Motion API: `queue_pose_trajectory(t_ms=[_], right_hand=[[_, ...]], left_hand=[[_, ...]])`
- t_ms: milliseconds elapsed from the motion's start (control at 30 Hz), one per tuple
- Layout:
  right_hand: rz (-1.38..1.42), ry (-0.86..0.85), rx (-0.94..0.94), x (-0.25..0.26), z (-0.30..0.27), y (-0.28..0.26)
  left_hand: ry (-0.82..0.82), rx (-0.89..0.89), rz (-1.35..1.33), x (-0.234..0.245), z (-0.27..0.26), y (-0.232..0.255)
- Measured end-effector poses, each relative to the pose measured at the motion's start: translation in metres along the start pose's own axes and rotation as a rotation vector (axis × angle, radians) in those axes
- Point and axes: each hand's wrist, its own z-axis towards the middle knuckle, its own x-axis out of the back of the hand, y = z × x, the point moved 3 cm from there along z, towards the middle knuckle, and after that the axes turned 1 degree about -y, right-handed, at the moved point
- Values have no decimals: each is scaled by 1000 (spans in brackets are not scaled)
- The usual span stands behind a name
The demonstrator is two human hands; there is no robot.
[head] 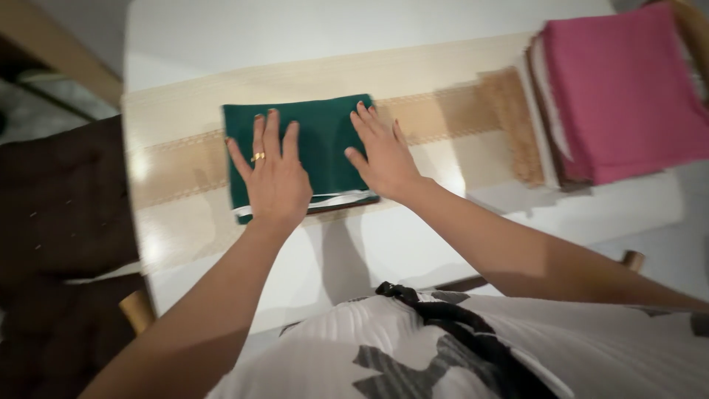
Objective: The person folds several towels on a table. They smooth and fold a brown towel, then a green towel, and finally a pink towel, stacking each neatly on top of the previous one.
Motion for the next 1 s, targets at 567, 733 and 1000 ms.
queue_pose_trajectory(t_ms=[567, 733, 1000], right_hand=[[-285, 524, -518, 196, -92, 195], [-393, 470, -383, 192, -56, 226], [-111, 517, -392, 196, -55, 231]], left_hand=[[-307, -296, -793, -36, 83, 269], [-421, -259, -779, -46, 83, 281], [-654, -37, -754, -57, 93, 272]])
